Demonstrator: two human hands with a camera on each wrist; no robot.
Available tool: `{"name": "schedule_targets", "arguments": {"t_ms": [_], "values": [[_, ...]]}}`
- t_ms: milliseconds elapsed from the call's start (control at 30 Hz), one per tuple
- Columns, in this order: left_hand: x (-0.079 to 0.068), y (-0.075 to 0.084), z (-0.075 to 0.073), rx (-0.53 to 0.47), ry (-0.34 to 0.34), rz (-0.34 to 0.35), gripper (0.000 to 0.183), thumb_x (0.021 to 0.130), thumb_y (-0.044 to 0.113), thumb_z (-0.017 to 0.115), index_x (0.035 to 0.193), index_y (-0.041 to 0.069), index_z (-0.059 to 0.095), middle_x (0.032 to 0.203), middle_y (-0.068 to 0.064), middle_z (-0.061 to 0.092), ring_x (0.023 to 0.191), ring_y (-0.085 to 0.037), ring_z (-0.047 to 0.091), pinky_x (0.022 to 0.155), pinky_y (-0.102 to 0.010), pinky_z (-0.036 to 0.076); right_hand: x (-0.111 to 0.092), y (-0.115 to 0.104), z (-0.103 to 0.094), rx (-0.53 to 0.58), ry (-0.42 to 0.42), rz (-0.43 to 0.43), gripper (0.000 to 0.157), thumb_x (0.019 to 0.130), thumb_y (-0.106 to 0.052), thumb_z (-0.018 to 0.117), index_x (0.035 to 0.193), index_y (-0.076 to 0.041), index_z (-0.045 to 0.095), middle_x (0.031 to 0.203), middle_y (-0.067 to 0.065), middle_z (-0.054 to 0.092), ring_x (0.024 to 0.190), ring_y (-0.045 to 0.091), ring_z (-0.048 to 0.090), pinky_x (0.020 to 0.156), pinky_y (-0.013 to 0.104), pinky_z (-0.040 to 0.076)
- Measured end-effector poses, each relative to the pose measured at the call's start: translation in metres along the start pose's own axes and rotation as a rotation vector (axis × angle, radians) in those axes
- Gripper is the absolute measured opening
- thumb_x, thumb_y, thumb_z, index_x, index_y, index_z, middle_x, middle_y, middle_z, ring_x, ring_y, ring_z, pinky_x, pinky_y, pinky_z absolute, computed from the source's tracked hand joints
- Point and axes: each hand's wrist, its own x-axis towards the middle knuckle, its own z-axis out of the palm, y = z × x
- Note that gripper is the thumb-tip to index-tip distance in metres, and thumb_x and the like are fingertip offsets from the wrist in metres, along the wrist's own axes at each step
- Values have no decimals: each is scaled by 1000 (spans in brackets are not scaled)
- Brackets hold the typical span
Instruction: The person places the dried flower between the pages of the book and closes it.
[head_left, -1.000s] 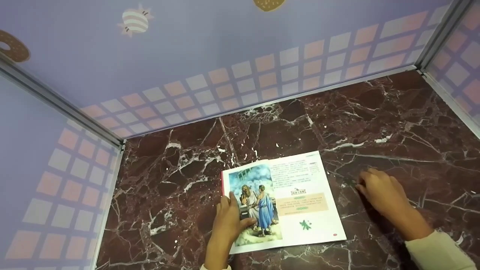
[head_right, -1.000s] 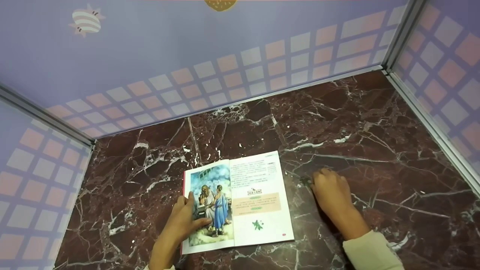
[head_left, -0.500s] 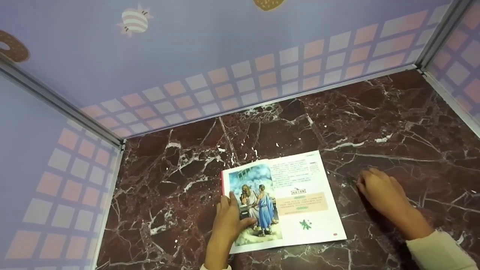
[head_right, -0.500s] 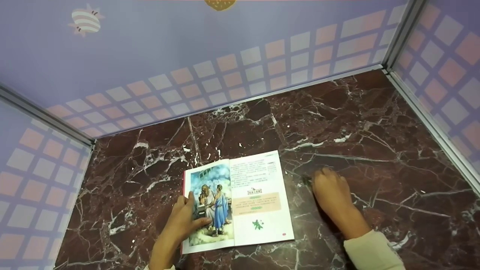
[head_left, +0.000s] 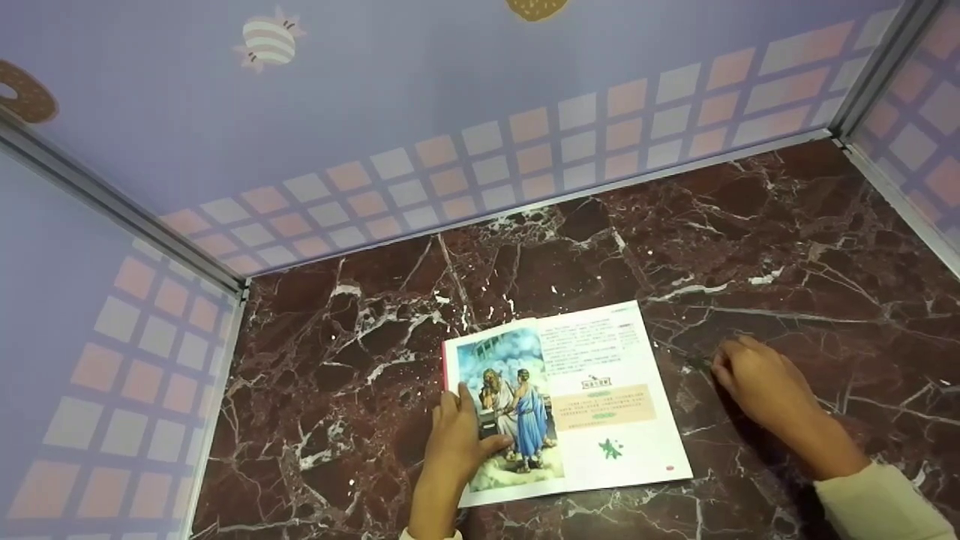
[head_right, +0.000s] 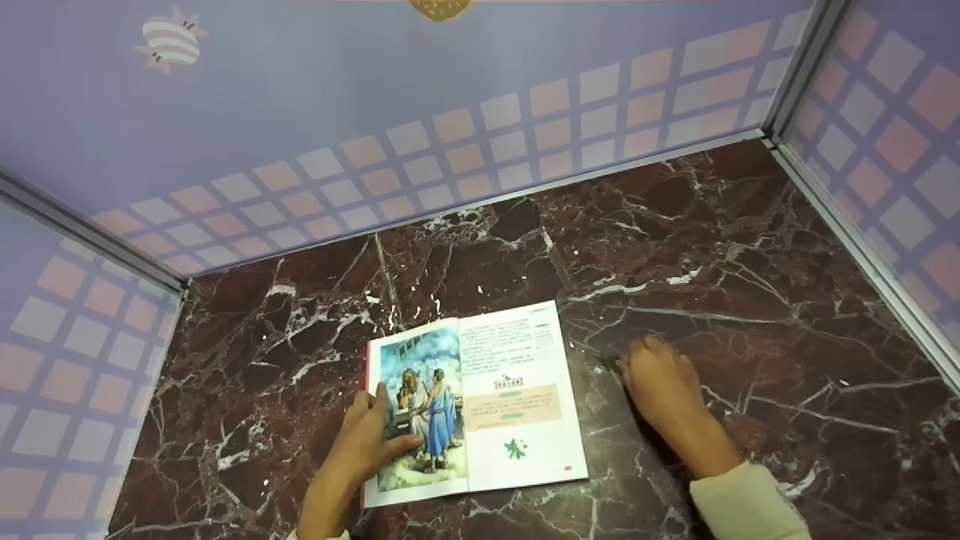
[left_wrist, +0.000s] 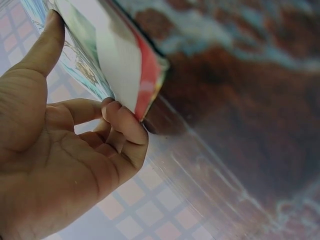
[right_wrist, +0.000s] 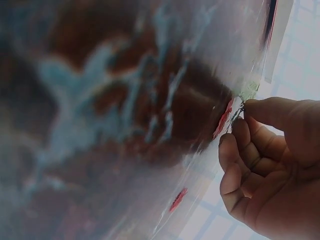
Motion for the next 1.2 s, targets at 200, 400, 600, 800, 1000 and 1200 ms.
{"name": "schedule_targets", "arguments": {"t_ms": [200, 400, 600, 800, 1000, 1200], "values": [[-1, 2, -1, 8, 7, 14, 108, 72, 36, 86, 148, -16, 30, 142, -36, 38, 127, -47, 43, 108, -53, 43, -3, -2, -3, 28, 9, 18, 11, 89, -5, 65, 79, -8, 61, 80, 6, 57, 69, 24, 57, 61, 50, 52], [0, 1, -1, 37, 28, 35, 108, 71, 38, 87, 147, -17, 33, 138, -37, 41, 121, -47, 46, 106, -53, 44, -1, -5, -6, 60, 46, 8, 11, 87, -4, 64, 78, -8, 61, 78, 4, 55, 65, 19, 52, 56, 43, 49], [0, 0, 0, 36, 12, 28, 108, 73, 38, 87, 148, -16, 31, 139, -36, 40, 122, -46, 45, 103, -53, 45, -2, -11, -9, 62, 66, 8, 9, 88, -3, 64, 80, -6, 62, 79, 6, 58, 66, 22, 56, 56, 44, 52], [0, 0, 0, 23, 3, 15, 109, 73, 38, 87, 149, -16, 30, 141, -36, 38, 124, -46, 43, 104, -53, 44, 0, -18, -10, 63, 57, 2, 8, 88, -5, 65, 81, -4, 63, 81, 8, 59, 69, 24, 58, 59, 46, 53], [-1, 0, -1, 22, 4, 16, 109, 73, 38, 87, 148, -16, 30, 141, -36, 38, 124, -47, 43, 105, -54, 44, 3, -23, -10, 57, 68, -17, 10, 87, -3, 67, 78, -6, 63, 78, 4, 58, 66, 20, 54, 57, 41, 51], [-2, -1, -1, 19, 7, 16, 110, 72, 39, 86, 149, -16, 30, 143, -37, 37, 127, -49, 42, 108, -54, 42, 5, -28, -10, 77, 48, 4, 10, 88, -3, 67, 79, -7, 63, 79, 5, 58, 66, 20, 54, 57, 41, 50]]}}
